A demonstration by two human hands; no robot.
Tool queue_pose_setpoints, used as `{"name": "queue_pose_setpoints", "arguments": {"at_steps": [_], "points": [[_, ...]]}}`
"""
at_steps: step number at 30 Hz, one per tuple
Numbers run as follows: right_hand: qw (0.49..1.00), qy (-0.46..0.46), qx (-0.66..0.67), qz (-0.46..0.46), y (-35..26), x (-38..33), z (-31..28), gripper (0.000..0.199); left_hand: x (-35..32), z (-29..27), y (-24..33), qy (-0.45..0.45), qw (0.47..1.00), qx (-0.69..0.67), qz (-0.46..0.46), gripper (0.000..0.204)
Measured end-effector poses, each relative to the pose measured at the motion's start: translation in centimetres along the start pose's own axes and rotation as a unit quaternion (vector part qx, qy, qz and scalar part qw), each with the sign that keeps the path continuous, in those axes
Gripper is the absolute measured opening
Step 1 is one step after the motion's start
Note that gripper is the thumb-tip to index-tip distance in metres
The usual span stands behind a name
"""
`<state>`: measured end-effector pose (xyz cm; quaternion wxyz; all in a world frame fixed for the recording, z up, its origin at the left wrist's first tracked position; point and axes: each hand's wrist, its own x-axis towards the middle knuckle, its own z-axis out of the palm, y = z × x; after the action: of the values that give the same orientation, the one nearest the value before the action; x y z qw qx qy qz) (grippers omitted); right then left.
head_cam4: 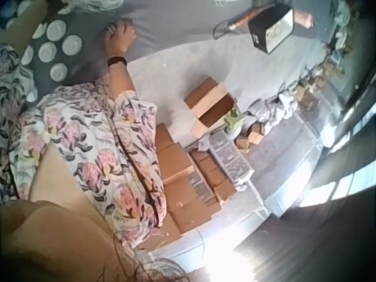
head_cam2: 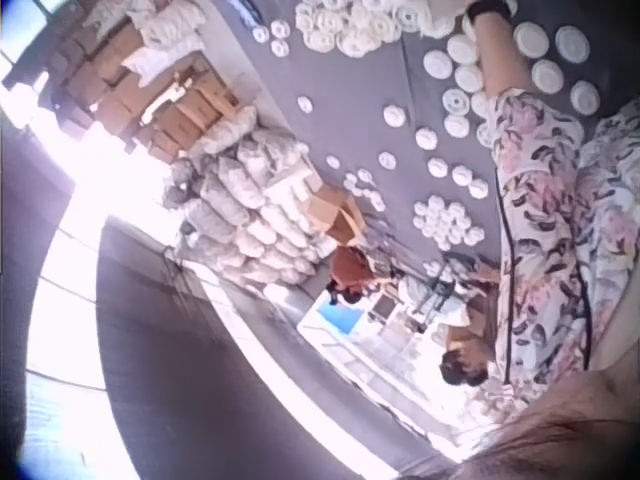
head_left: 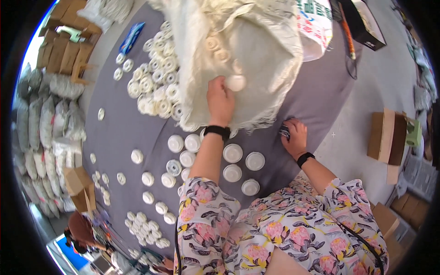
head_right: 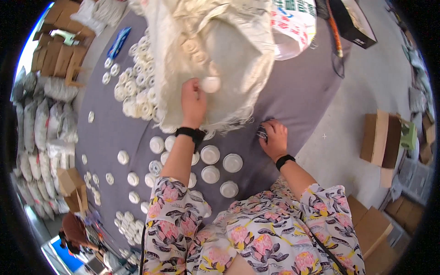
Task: Sorting and organizing white plastic circular components on a table in a manufacturing facility.
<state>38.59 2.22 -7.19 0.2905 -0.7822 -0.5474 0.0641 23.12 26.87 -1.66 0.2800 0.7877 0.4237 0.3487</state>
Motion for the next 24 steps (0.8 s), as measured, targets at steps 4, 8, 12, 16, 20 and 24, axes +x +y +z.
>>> {"name": "queue_pose_setpoints", "arguments": {"at_steps": [4,8,12,16,20,24], "points": [[1.000,-0.011,-0.023,0.007,0.6,-0.1,-0.5,0.047,-4.2,-4.8,1.6,0.042,0.993,-0.055,-0.091,0.024],[1.000,0.002,-0.023,0.000,0.0,-0.1,0.3,0.047,-7.2,-8.6,0.4,0.010,0.993,-0.032,-0.113,0.017],[1.000,0.004,-0.020,-0.013,0.3,-0.3,0.3,0.048,-6.2,-6.3,2.6,-0.089,0.995,-0.032,-0.020,0.021],[1.000,0.003,-0.023,-0.008,0.5,-0.5,0.3,0.049,-3.6,-0.3,3.8,-0.169,0.984,-0.060,0.011,0.027],[1.000,-0.003,-0.026,-0.001,0.3,0.0,-0.3,0.050,-1.9,4.9,5.2,-0.190,0.981,-0.013,0.025,0.043],[1.000,-0.006,-0.015,-0.004,-0.1,0.2,-0.1,0.050,-2.6,6.2,4.8,-0.203,0.966,0.146,0.059,0.051]]}}
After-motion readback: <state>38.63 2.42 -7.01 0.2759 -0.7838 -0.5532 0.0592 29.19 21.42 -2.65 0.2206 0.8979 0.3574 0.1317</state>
